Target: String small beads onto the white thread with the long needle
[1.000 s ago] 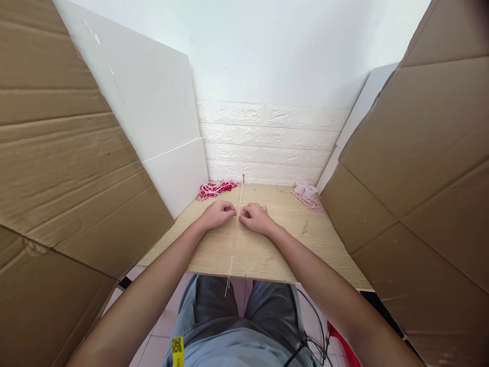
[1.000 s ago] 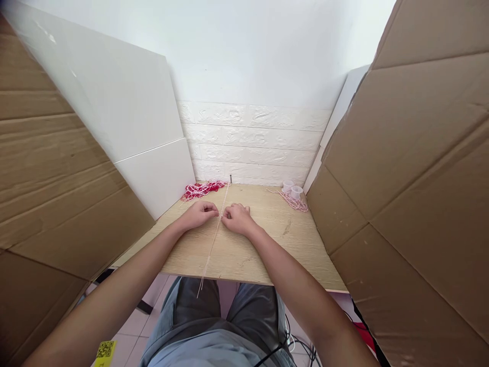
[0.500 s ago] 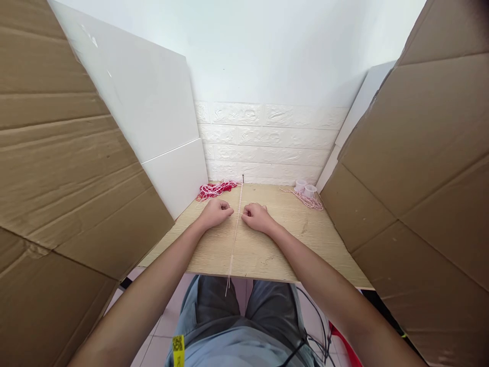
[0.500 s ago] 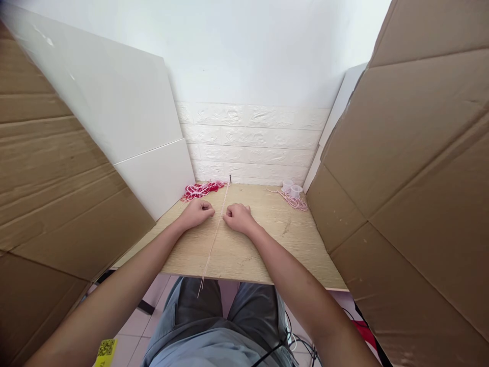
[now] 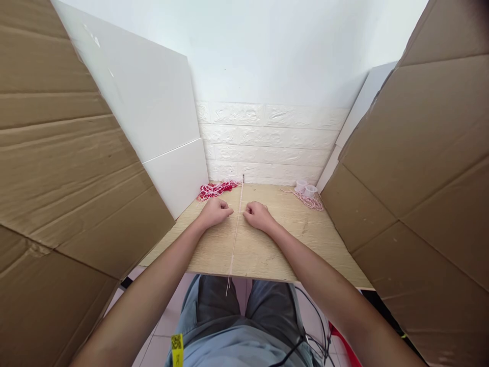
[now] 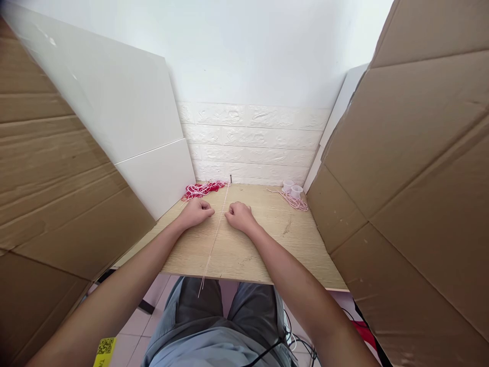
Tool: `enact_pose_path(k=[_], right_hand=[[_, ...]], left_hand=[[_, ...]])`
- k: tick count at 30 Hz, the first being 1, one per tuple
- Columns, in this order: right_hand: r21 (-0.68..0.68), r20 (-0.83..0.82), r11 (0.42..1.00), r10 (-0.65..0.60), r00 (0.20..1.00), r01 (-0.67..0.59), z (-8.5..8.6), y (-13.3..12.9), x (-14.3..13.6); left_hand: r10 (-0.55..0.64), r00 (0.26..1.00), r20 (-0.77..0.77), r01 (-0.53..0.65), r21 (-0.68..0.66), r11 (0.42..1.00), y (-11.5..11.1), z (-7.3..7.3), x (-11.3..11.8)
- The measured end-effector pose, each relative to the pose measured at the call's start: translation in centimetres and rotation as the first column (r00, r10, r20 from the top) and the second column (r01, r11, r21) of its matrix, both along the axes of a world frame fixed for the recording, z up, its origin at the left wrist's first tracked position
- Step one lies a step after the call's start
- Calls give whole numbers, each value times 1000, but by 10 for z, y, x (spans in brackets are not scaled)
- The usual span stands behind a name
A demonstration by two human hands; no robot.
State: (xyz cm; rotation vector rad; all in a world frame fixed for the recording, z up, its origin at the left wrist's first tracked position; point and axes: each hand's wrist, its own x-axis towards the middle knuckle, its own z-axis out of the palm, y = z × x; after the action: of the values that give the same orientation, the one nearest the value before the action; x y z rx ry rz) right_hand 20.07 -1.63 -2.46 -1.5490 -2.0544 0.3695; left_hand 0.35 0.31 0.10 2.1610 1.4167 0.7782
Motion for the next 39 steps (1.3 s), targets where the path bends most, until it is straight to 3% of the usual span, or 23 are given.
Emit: enact_pose_path(k=[8, 18, 26, 31, 36, 39], right_hand=[[33, -7, 999, -17, 1000, 17, -3, 1, 1], [99, -135, 994, 62, 989, -49, -6, -2, 6], [205, -220, 979, 52, 974, -6, -9, 3, 8], [177, -322, 981, 132, 937, -78, -6, -1, 5], [151, -360, 983, 156, 920, -108, -7, -4, 3], [122, -354, 987, 142, 924, -105, -10, -3, 3]], left_hand=[[-32, 999, -12, 32, -14, 999, 0, -2, -1], [-144, 988, -57, 141, -50, 989, -2, 3, -3], [94, 995, 36, -95, 50, 994, 4, 8, 0], [-100, 992, -82, 99, -20, 995, 20, 21, 5], [-203, 968, 148, 213, -52, 976, 29, 21, 17], [-127, 918, 375, 202, -168, 965, 27, 10, 19]])
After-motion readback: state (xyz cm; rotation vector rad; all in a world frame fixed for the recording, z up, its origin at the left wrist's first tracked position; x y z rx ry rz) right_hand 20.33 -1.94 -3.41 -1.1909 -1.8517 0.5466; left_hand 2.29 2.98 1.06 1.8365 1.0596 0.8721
